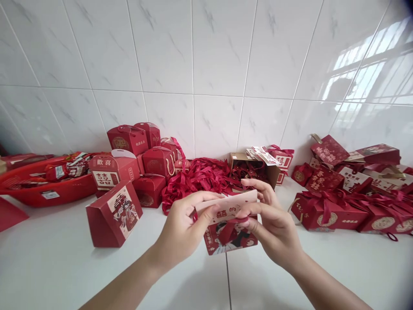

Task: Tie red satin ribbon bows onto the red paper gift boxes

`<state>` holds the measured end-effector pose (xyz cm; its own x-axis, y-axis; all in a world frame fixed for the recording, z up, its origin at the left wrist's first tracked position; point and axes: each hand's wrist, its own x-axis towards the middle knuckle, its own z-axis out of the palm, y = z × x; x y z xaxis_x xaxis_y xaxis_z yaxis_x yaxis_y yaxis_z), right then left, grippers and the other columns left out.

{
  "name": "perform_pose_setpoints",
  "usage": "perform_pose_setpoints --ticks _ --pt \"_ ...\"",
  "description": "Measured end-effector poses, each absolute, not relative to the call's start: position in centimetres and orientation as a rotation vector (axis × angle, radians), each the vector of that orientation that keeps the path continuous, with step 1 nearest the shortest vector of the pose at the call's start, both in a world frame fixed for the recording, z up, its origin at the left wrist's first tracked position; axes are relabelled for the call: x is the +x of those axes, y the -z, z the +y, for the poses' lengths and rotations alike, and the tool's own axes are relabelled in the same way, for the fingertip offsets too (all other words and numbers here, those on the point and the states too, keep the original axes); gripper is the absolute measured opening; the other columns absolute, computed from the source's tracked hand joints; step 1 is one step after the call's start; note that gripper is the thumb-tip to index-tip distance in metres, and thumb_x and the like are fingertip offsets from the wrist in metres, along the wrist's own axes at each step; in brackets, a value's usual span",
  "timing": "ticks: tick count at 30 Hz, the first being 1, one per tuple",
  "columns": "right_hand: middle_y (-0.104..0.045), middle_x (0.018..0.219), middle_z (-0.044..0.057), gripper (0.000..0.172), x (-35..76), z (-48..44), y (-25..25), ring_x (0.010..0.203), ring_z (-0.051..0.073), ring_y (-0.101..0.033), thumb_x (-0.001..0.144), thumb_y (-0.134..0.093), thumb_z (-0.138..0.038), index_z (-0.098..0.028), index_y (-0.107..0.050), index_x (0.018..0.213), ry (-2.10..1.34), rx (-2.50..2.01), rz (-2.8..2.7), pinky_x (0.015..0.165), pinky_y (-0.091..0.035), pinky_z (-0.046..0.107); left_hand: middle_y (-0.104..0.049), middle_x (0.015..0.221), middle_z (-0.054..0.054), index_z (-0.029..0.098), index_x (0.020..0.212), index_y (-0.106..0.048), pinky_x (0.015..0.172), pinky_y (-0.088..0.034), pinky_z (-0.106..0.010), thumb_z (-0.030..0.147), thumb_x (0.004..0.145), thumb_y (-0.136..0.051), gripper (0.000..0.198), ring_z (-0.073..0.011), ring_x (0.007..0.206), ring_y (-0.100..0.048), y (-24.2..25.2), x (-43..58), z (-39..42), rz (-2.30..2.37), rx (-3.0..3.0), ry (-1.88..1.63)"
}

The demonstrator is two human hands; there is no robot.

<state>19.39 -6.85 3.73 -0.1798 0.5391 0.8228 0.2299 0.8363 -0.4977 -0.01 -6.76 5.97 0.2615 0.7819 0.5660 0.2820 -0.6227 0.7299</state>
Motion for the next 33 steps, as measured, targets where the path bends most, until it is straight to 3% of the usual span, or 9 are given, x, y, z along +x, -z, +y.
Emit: perform_pose_setpoints --ticks 3,6,17,26,33 --pt "-0.05 0.119 0.008 0.013 19.1 -6.9 -3.4 0.117 0.025 -0.046 0.084 -0.059 -0.014 -0.026 -0.066 0.086 -0.276 -0.581 -1.723 0.083 -0.048 0.035 -0.072 0.08 -0.002 0.02 0.096 -0.068 0.062 -0.057 -0.023 0.025 0.087 -0.055 0.016 -0.0159 0.071 -0.068 -5.8 0.5 -7.6 0.882 1.986 -1.333" --pt "-0.052 0.113 0.007 0.015 19.1 -6.9 -3.3 0.115 0.024 -0.048 0.084 -0.059 -0.012 -0.026 -0.066 0.086 -0.263 -0.568 -1.711 0.082 -0.049 0.034 -0.072 0.077 -0.001 0.02 0.094 -0.068 0.061 -0.056 -0.021 0.021 0.087 -0.055 0.014 -0.0138 0.067 -0.067 -5.8 0.5 -8.0 0.873 2.066 -1.381" --pt "-0.047 0.117 0.008 0.017 19.2 -6.9 -2.8 0.099 0.021 -0.056 0.085 -0.055 -0.011 -0.024 -0.065 0.089 -0.213 -0.498 -1.75 0.075 -0.051 0.033 -0.071 0.088 -0.004 0.018 0.102 -0.065 0.072 -0.055 -0.023 0.007 0.084 -0.055 0.024 -0.0144 0.081 -0.066 -5.1 0.6 -8.3 0.764 2.385 -1.514" --pt "-0.048 0.111 0.01 0.017 18.8 -6.9 -2.7 0.106 0.025 -0.05 0.084 -0.054 -0.009 -0.023 -0.061 0.092 -0.001 -0.543 -1.728 0.087 -0.044 0.042 -0.072 0.09 -0.004 0.019 0.106 -0.064 0.072 -0.054 -0.023 0.005 0.083 -0.054 0.029 -0.0149 0.081 -0.066 -4.9 0.5 -8.3 0.763 2.422 -1.545" --pt "-0.046 0.113 0.01 0.017 18.7 -7.3 -2.7 0.103 0.023 -0.052 0.083 -0.054 -0.008 -0.022 -0.059 0.092 -0.006 -0.551 -1.718 0.078 -0.049 0.034 -0.072 0.089 -0.003 0.019 0.103 -0.064 0.072 -0.054 -0.021 0.004 0.083 -0.055 0.027 -0.014 0.081 -0.066 -5.1 0.6 -8.5 0.777 2.408 -1.535"
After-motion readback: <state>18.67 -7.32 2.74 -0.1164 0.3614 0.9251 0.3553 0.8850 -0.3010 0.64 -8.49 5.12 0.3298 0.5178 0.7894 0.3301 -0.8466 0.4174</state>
